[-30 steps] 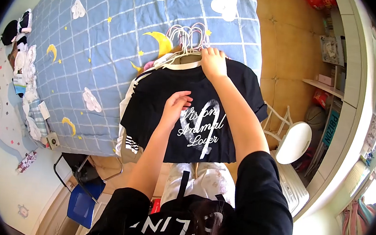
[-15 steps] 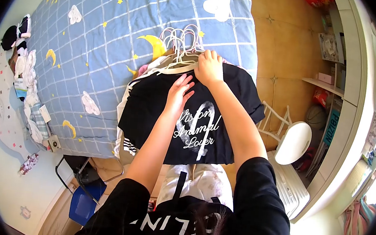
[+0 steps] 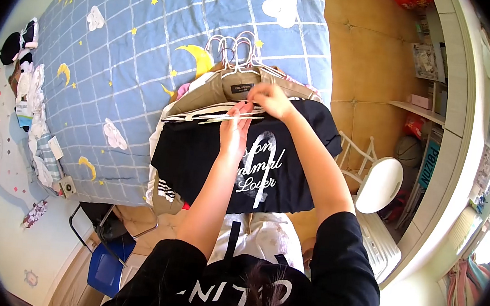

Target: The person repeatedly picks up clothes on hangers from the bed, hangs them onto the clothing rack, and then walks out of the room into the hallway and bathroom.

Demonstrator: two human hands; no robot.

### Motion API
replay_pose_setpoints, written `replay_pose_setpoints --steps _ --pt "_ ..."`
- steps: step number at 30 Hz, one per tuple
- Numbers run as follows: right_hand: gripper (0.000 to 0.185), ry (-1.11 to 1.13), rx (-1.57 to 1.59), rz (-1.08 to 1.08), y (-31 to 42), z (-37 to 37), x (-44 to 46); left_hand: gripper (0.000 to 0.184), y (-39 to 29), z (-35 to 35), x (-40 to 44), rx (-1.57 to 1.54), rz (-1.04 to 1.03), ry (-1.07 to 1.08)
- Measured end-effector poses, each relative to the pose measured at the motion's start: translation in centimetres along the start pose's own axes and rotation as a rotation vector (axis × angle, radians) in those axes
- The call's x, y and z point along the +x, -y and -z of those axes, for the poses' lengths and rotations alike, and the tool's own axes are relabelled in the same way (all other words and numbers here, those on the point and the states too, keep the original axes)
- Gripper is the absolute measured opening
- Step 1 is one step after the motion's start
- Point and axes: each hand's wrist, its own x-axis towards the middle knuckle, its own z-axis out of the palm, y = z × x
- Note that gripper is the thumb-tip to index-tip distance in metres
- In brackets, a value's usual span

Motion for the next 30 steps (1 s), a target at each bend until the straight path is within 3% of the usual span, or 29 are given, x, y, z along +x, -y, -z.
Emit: replay_pose_setpoints --steps 1,2,4,7,10,11,16,20,25,30 --pt "0.016 -0.211 -0.166 -0.075 -0.2 0.0 0.5 0.030 -0.1 0.0 -0.2 0.002 0.008 0.007" --pt "0.022 -0.433 -0.605 0.011 -0.5 0.3 1.0 0.030 0.1 0.3 -0.2 0.010 0.012 0.018" --pt "0.027 -0.545 -0.932 -0.263 -0.9 0.1 1.8 0.030 0.2 0.4 -0.7 0.003 0.023 0.031" --pt "0.031 -0.444 -1.218 -0.200 -2.1 -0.2 1.7 0.032 0.4 0.5 -1.6 -0.001 0.022 0.028" --pt "0.026 -0.399 -1.178 -0.128 -1.2 -0.2 0.6 0.035 0.5 0.9 -2.2 -0.029 0.049 0.019" --pt "0.020 -0.431 -1.066 0.002 -1.6 0.0 0.0 0.037 0.6 1.1 -2.4 -0.024 0.057 0.016" --pt "0.014 -0.269 -0.713 0.097 3.9 -0.5 -5.5 0.052 0.4 1.5 -4.1 -0.093 0.034 -0.001" --pt "0.015 -0.175 -0.739 0.091 6.8 -3.0 -11.5 0.057 0.2 3.0 -6.0 -0.176 0.035 0.030" --pt "0.028 -0.201 -0.776 0.006 8.2 -8.2 -18.2 0.032 2.1 6.9 -10.1 -0.325 0.018 0.100" --pt "0.037 -0.248 -0.930 -0.097 10.6 -12.9 -23.8 0.031 0.8 8.9 -15.8 -0.266 0.080 0.235"
